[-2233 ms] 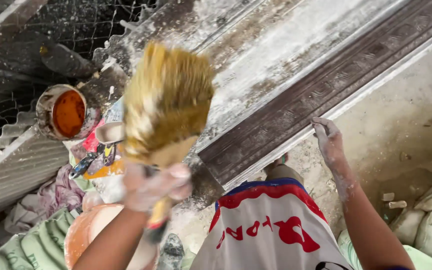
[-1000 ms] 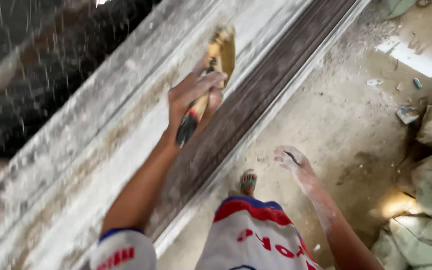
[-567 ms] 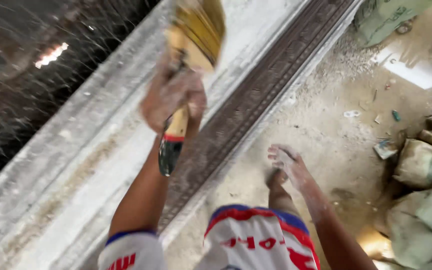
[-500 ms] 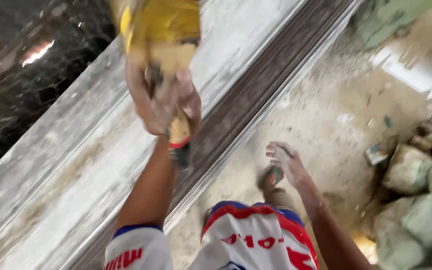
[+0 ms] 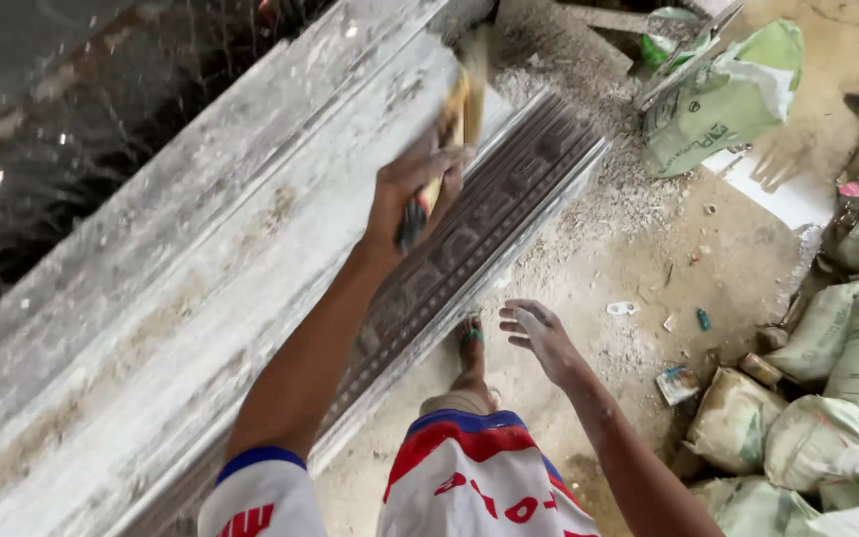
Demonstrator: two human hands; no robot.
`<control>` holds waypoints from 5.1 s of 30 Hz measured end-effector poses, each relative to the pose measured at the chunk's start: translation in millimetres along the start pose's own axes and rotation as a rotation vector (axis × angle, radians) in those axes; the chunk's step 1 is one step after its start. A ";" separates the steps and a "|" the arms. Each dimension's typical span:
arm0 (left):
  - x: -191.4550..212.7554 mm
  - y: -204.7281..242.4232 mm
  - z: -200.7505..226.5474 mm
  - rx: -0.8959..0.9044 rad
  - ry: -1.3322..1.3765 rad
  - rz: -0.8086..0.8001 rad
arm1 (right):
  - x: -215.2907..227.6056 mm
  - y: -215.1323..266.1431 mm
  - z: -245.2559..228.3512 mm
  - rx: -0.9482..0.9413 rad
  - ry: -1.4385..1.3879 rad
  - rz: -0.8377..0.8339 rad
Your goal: Applying a brown stain or finish to decorative architectural moldings using a brush.
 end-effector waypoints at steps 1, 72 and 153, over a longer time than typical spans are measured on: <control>-16.2 -10.7 -7.9 -0.081 0.003 -0.019 | 6.5 -8.6 -6.3 -0.008 -0.003 0.013; 246.6 615.1 424.5 1.199 -0.314 1.750 | -427.5 158.1 310.5 -0.510 0.801 -1.032; 553.0 606.0 222.6 1.260 -0.832 -0.222 | -421.6 287.4 437.9 0.149 0.181 0.102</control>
Point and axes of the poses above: each hand's wrist, its own y-axis away from the middle knuckle, its own x-axis out of the back of the hand, z = x × y, the point moved 6 cm from there along -y, towards the middle knuckle, and after that the axes turned 15 degrees about -y, right-handed, at the moved point
